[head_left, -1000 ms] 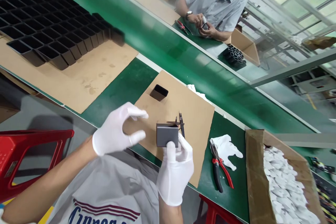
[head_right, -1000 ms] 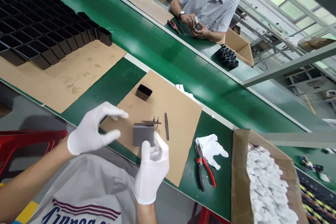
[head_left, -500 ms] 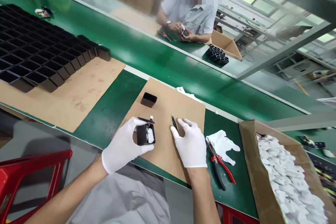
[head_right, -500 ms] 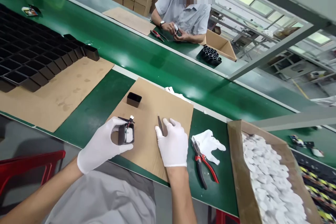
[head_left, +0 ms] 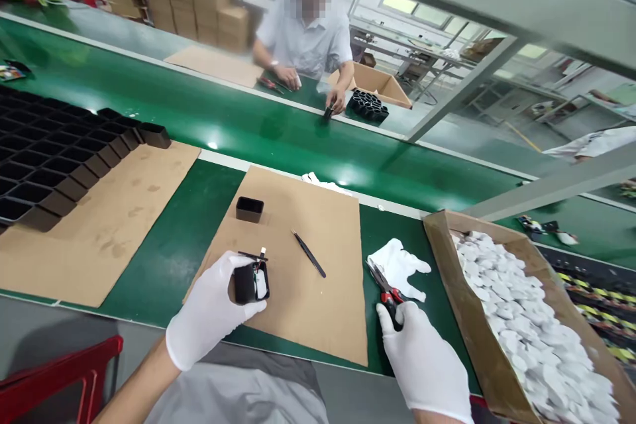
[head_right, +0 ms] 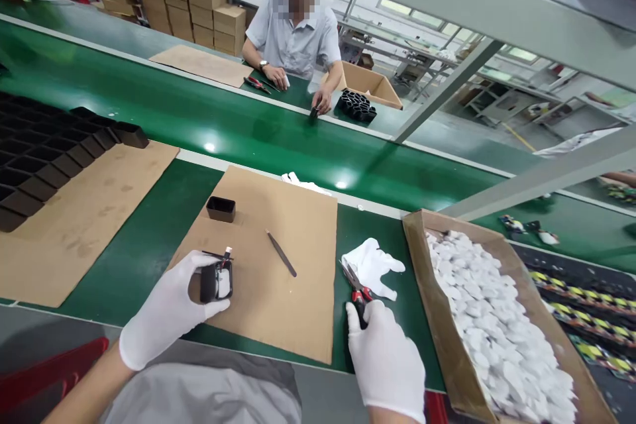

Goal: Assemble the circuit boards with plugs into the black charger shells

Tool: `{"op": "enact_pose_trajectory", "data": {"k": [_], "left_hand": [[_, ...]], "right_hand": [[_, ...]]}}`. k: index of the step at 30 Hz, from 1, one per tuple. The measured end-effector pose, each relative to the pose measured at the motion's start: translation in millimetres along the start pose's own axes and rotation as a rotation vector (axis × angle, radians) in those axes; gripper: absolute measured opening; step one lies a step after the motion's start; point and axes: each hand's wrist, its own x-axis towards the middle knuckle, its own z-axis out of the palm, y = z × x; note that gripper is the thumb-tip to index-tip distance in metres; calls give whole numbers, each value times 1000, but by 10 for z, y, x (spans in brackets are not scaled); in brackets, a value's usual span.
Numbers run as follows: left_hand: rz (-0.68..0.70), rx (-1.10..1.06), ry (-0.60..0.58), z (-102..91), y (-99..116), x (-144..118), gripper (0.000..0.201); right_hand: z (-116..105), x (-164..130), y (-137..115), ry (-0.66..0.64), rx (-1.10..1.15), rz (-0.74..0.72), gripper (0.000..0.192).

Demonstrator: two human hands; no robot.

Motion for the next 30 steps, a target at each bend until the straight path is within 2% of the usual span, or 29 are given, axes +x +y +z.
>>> {"op": "enact_pose_trajectory", "data": {"k": [3, 6, 9, 11, 12, 15, 18, 20, 22, 26, 30], "left_hand": [[27, 6, 1, -16, 1, 3, 48], [18, -2, -3, -34, -6, 6, 48], [56, -12, 7, -84, -5, 3, 53], [144, -38, 2, -148, 8, -1, 59], [190, -51, -6, -190, 20, -3, 61], [299, -49, -11, -335, 83, -10, 60], [371, 7, 3, -477, 173, -20, 59], [396, 50, 7, -559, 231, -31, 57], [414, 97, 18, -628, 277, -51, 52], [443, 182, 42, -733, 327, -109, 40], [436, 263, 38, -784, 322, -167, 42]], "right_hand": [[120, -21, -13, 110, -6, -47, 33], [130, 7, 48, 144, 5, -134, 30], [-29, 14, 168, 315, 116, -163, 30], [-187, -7, 234, 446, 286, -183, 26], [-263, -24, 248, 455, 361, -187, 25], [-430, -95, 165, 385, 659, -277, 20], [-521, -159, -109, 226, 879, -541, 21], [-576, -182, -335, 143, 902, -715, 23], [-638, -193, -539, 104, 892, -822, 23], [-729, -202, -792, 42, 915, -926, 19], [-719, -197, -891, -35, 936, -972, 14]]}}
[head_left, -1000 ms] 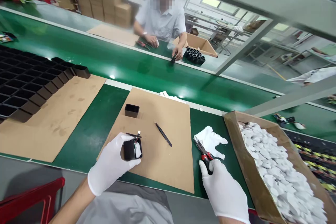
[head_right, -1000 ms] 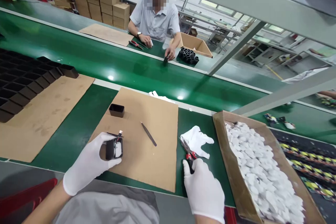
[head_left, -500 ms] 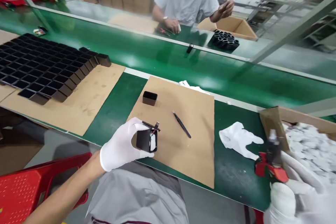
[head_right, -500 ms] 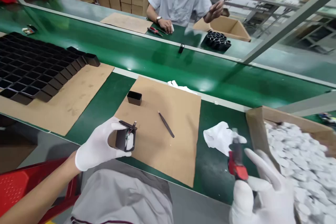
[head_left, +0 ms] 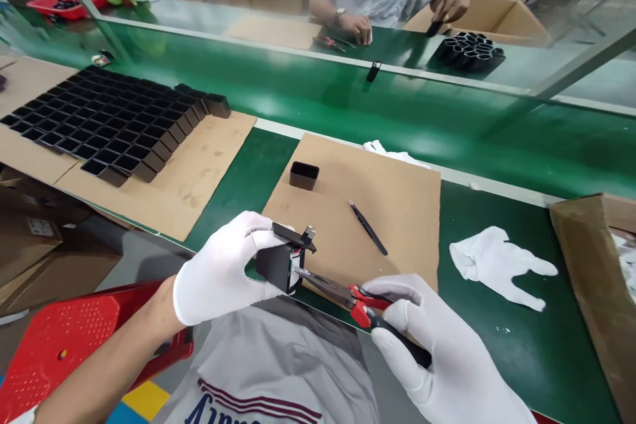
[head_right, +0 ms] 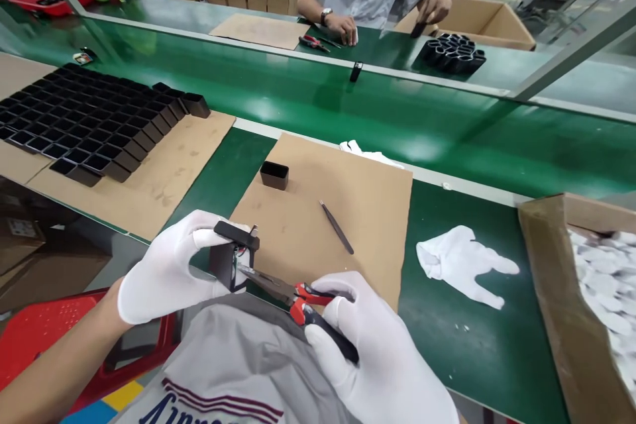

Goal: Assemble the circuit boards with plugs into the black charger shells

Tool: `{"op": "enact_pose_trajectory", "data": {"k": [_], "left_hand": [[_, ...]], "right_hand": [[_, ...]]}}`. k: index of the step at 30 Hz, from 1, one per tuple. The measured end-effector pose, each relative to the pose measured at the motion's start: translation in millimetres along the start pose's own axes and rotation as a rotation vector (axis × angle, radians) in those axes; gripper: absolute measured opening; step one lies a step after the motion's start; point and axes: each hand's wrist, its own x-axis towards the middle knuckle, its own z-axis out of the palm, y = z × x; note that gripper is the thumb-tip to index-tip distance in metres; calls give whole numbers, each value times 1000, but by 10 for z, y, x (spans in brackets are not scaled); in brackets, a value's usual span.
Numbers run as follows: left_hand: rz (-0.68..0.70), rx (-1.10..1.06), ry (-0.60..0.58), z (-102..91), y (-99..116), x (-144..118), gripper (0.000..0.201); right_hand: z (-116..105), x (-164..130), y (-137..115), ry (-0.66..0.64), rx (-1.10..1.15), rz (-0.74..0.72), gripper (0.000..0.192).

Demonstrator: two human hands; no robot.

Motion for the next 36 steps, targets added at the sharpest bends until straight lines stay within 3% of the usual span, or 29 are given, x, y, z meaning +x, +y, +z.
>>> {"op": "enact_pose_trajectory", "data": {"k": [6, 13, 18, 21, 23, 25, 27, 32, 36], "left_hand": [[13, 84, -45, 27, -38, -42, 57], [111, 187, -182, 79, -97, 16, 52], [33, 197, -336, 167, -128, 159, 43], [-6, 228, -409, 67, -214, 234, 37], [-57, 303, -340, -71, -301, 246, 30], [-110, 326, -113, -188, -372, 235, 29], [-176, 268, -6, -213, -395, 223, 36], [-285, 127, -28, 61, -351, 211, 45], [-316, 60, 11, 221, -433, 149, 54]], "right_hand": [[63, 27, -3, -25, 7, 1, 19], [106, 46, -12, -100, -25, 66, 25], [225, 7, 118, -39, -38, 100, 37], [149, -39, 250, -53, -34, 138, 36], [48, -63, 370, -37, -48, 181, 33], [-25, -60, 489, -19, -68, 230, 30], [-24, -16, 572, -42, -83, 270, 29], [149, 138, 603, -65, -359, 208, 56], [184, 126, 654, -108, -351, 263, 59]]}}
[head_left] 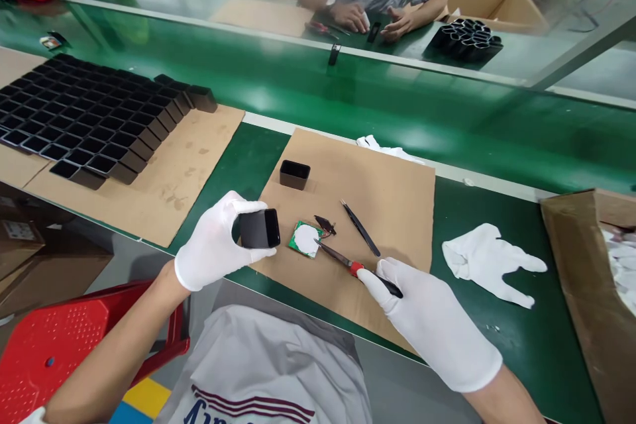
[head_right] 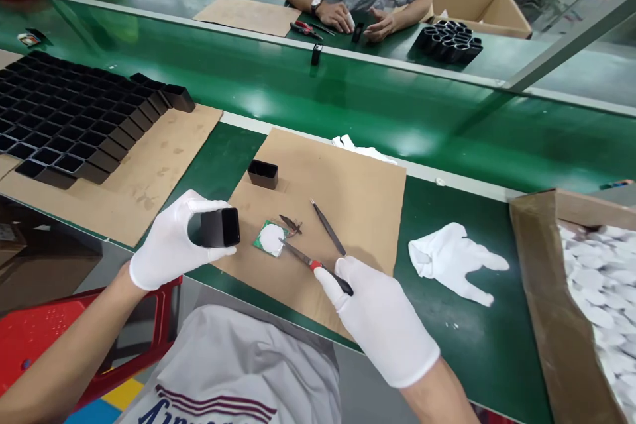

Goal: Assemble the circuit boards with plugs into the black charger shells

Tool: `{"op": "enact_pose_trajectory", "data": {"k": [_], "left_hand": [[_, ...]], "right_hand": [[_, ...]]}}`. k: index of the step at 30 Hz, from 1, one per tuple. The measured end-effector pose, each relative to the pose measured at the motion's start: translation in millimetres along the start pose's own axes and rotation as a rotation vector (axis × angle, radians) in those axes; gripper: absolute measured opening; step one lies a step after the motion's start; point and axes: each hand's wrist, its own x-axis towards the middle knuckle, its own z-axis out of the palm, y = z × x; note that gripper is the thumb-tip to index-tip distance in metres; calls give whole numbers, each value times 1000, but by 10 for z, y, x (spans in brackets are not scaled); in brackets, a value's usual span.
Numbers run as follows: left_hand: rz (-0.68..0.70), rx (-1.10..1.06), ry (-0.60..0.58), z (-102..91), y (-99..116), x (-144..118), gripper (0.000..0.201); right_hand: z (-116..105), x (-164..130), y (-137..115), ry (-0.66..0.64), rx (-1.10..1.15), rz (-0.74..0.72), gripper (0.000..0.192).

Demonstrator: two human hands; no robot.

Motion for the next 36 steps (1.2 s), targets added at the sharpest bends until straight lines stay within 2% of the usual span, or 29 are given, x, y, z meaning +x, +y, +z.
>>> {"op": "enact_pose_trajectory", "data": {"k": [5, 8, 10, 12, 14, 17, 19, 21, 23, 25, 27, 29, 32, 36], "left_hand": [[-5, -20, 29, 75, -142, -28, 56], [-33, -45, 24, 96, -174, -32, 57], [-62, -58, 29, 96, -185, -27, 57], [-77, -75, 42, 93, -195, -17, 57], [-72, -105, 44, 96, -206, -10, 57], [-53, -172, 28, 110, -221, -14, 57], [-46, -208, 16, 118, -226, -23, 57], [-30, -231, 10, 124, -228, -27, 56], [-10, -257, 9, 129, -228, -22, 52], [-7, -281, 11, 134, -228, -12, 47], [-19, -302, 16, 140, -229, -6, 44], [-26, -326, 22, 145, -232, -9, 43], [-18, -354, 34, 150, -239, -20, 42], [-13, -347, 44, 155, -242, -17, 42]], "right_hand": [[-65, -53, -35, -85, 50, 94, 59], [-233, -157, -87, -100, 62, 172, 57], [-353, -261, -23, -73, 46, 242, 57], [-414, -352, 151, 16, -27, 353, 54], [-388, -393, 395, 161, -173, 444, 48], [-242, -354, 703, 315, -407, 408, 49], [-145, -300, 737, 351, -524, 366, 46], [-69, -253, 581, 427, -562, 312, 35], [10, -211, 264, 496, -467, 189, 26], [115, -151, -130, 371, -279, 39, 29], [241, -45, -492, 225, -274, 91, 45], [367, 105, -740, 183, -253, 190, 53], [509, 337, -873, 269, -128, 262, 43], [586, 512, -887, 369, 40, 162, 32]]}}
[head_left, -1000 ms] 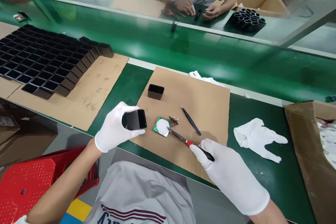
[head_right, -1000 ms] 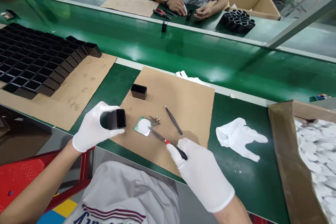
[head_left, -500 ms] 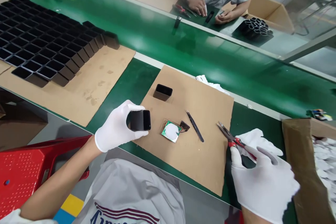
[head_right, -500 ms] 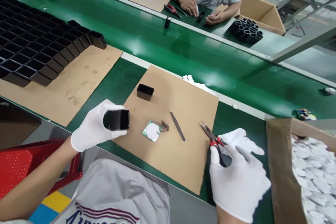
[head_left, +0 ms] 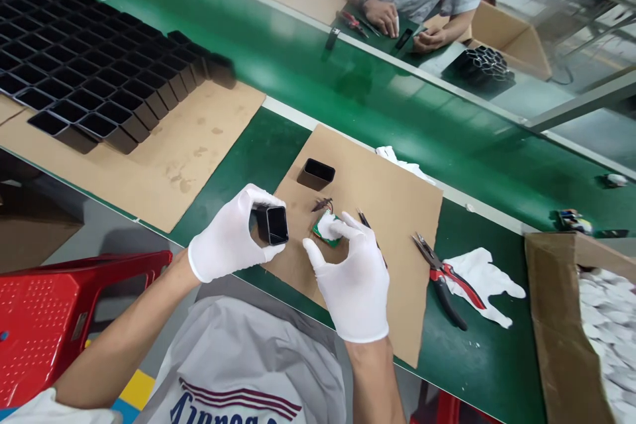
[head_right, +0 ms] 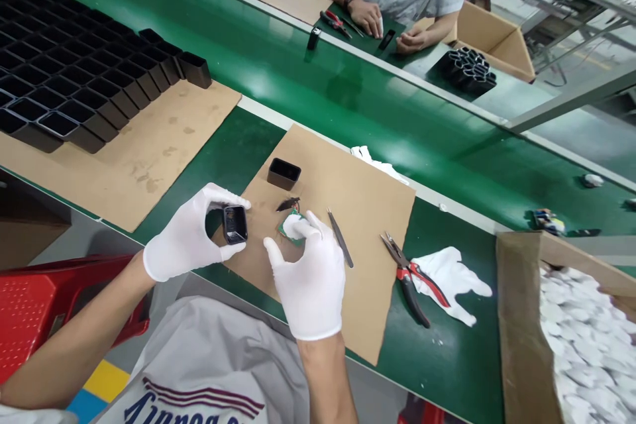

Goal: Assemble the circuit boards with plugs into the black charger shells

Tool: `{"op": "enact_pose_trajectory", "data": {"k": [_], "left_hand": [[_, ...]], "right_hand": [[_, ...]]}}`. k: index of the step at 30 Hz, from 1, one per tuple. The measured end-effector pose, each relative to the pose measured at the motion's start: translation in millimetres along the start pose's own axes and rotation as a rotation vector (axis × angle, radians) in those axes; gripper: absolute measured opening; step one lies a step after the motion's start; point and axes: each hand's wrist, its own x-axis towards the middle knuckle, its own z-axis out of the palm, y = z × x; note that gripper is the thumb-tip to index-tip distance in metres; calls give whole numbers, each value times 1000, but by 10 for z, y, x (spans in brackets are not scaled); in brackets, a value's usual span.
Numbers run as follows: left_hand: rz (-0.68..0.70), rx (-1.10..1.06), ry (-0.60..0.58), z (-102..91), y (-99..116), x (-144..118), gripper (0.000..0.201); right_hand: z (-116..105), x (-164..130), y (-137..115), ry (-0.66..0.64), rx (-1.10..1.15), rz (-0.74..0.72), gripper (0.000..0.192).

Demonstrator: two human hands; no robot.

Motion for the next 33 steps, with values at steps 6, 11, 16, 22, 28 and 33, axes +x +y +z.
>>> {"op": "enact_pose_trajectory", "data": {"k": [6, 11, 16, 22, 28, 33], "left_hand": [[24, 5, 12, -3, 12, 13, 37], [11, 5, -7, -14, 7, -1, 41], [18, -7, -10, -18, -15, -23, 42], [11, -3, -30, -23, -17, -16, 46], [-2, -3, -48, -32, -13, -20, 46], [-1, -9, -46, -31, -17, -30, 46]], "right_hand": [[35, 204, -183, -39, -250, 206, 72], [26, 423, -181, -186, -157, 252, 45], [-154, 322, -21, -182, 381, 212, 29], [-124, 189, 245, -14, 549, 459, 51], [-3, 354, 378, -21, 724, 407, 72], [-149, 444, 226, 150, 149, 428, 53]]}}
